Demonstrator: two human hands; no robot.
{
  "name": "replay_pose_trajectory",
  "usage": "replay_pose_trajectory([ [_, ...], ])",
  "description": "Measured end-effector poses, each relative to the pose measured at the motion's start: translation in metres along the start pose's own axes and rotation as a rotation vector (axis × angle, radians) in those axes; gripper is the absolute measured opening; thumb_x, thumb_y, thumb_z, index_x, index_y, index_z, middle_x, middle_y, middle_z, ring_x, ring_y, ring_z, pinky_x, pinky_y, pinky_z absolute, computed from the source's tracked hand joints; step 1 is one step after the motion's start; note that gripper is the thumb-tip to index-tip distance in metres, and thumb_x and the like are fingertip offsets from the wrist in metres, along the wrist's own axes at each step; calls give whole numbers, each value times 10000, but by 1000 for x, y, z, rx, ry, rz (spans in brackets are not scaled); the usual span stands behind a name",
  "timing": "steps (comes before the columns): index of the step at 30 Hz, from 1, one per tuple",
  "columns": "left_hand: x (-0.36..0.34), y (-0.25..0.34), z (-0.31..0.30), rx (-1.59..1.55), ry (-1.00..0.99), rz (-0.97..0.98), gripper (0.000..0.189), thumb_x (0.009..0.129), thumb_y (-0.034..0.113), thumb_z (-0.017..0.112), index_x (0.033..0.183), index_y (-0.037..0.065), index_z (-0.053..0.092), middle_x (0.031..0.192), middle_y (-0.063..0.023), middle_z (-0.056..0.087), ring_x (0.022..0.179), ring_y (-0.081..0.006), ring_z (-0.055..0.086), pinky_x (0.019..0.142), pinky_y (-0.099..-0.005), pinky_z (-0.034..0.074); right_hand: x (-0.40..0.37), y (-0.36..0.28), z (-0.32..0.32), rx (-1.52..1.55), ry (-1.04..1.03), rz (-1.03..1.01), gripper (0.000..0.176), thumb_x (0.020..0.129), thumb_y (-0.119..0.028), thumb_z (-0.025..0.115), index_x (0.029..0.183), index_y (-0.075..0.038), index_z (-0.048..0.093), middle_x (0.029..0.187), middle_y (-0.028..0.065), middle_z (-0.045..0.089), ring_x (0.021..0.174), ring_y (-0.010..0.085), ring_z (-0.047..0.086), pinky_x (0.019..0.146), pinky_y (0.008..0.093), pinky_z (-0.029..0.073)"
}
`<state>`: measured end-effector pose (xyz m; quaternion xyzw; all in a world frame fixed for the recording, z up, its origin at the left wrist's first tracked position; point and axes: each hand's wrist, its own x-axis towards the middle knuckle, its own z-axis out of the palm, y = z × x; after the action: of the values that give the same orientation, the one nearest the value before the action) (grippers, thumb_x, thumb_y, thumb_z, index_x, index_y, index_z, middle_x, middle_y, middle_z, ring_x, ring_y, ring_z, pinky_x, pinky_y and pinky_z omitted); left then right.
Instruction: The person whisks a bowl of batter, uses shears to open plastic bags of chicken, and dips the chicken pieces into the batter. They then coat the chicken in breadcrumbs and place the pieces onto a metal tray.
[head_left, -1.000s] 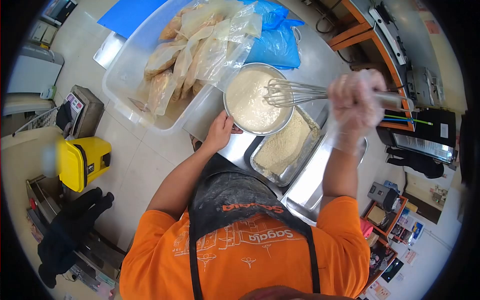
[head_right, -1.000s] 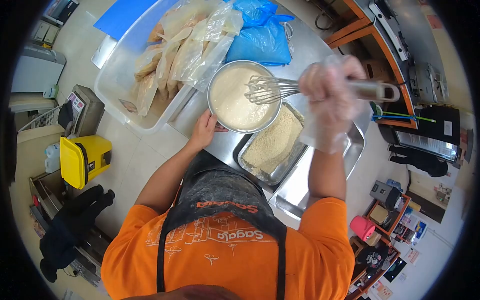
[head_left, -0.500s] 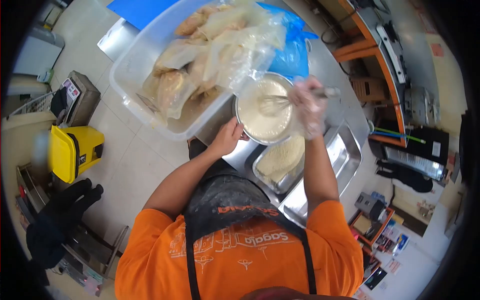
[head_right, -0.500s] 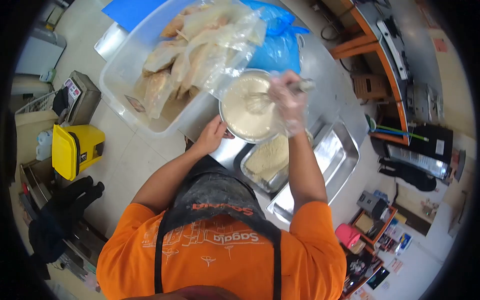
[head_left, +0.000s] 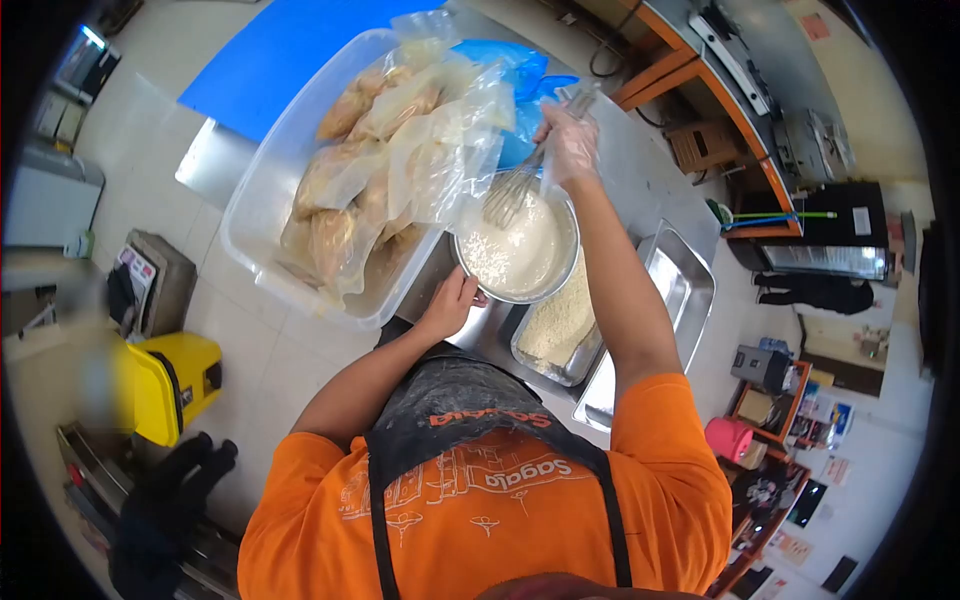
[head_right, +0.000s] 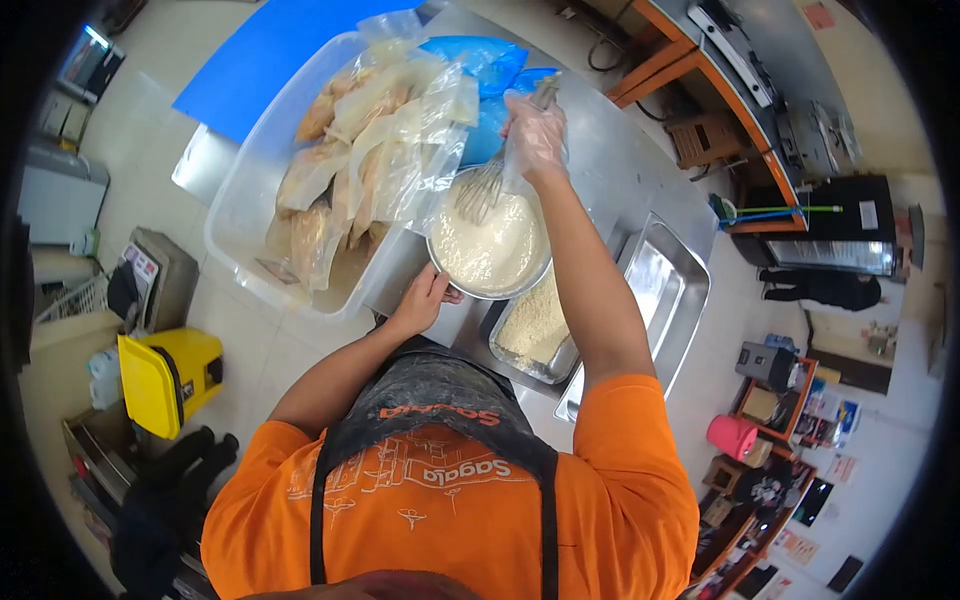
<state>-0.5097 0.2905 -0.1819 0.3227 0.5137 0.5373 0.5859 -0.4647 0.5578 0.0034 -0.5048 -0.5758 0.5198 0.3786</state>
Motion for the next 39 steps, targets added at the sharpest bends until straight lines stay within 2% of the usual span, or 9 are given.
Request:
replay_pose_trajectory([
  [6, 1, 6, -6, 68, -26, -33, 283, 1069, 178, 393, 1252, -24, 471, 891, -117, 623, 795, -181, 663, 743, -326, 592, 21, 7, -17, 244, -25, 48, 197, 848, -173, 695, 871, -43, 549, 638, 44, 543, 571, 160, 532, 551, 333, 453],
  [9, -2, 13, -5, 103, -19, -35, 289, 1064, 182, 391, 1245, -33, 462, 869, -136, 634, 783, -194, 666, 721, -330, 586, 20, 7, -35, 181, -67, 46, 180, 875, -181, 687, 880, -85, 536, 636, 38, 523, 570, 169, 505, 582, 340, 447],
  [15, -1, 11, -8, 162, 11, -51, 312, 1065, 205, 386, 1273, -21, 445, 876, -148, 639, 789, -210, 668, 723, -348, 581, -35, -47, -59, 550, -234, -74, 282, 878, -122, 708, 770, -138, 448, 600, -2, 437, 486, 112, 387, 477, 300, 321],
  [21, 1, -1, -6, 109, 60, -51, 340, 1071, 219, 376, 1318, -7, 433, 903, -154, 641, 801, -216, 673, 728, -356, 581, -64, -83, -80, 658, -366, -230, 323, 863, -115, 747, 685, -124, 478, 593, -32, 455, 480, 88, 403, 448, 270, 317],
  [24, -1, 3, -2, 120, 91, -37, 340, 1072, 221, 370, 1310, -11, 438, 902, -155, 649, 799, -219, 679, 732, -357, 581, -48, -12, -54, 457, -307, -276, 333, 860, -87, 727, 655, -117, 467, 569, -31, 454, 471, 84, 415, 441, 265, 330],
  [27, -5, 0, 3, 162, 115, -49, 332, 1072, 224, 367, 1285, -15, 453, 891, -157, 661, 789, -224, 687, 736, -356, 582, -35, 27, -42, 393, -297, -224, 323, 854, -58, 704, 635, -113, 474, 555, -29, 457, 470, 80, 430, 435, 258, 343],
  [31, 0, -1, -2, 210, 127, -33, 326, 1070, 229, 367, 1251, -24, 466, 876, -162, 673, 771, -230, 692, 735, -354, 585, -46, -15, -49, 512, -416, -234, 299, 838, -68, 714, 640, -118, 496, 566, -31, 466, 474, 77, 430, 441, 256, 337],
  [35, -3, 5, 2, 218, 122, -37, 334, 1067, 231, 370, 1249, -35, 461, 882, -164, 673, 775, -228, 691, 739, -353, 580, -22, 30, -26, 377, -507, -95, 280, 829, -61, 710, 650, -111, 500, 591, -34, 477, 502, 67, 438, 452, 259, 336],
  [39, -3, 10, 2, 234, 135, -31, 339, 1065, 236, 374, 1243, -39, 461, 878, -168, 670, 775, -231, 688, 744, -352, 573, -37, -1, -25, 347, -474, -192, 255, 815, -63, 712, 675, -108, 504, 602, -39, 478, 521, 69, 456, 473, 257, 356],
])
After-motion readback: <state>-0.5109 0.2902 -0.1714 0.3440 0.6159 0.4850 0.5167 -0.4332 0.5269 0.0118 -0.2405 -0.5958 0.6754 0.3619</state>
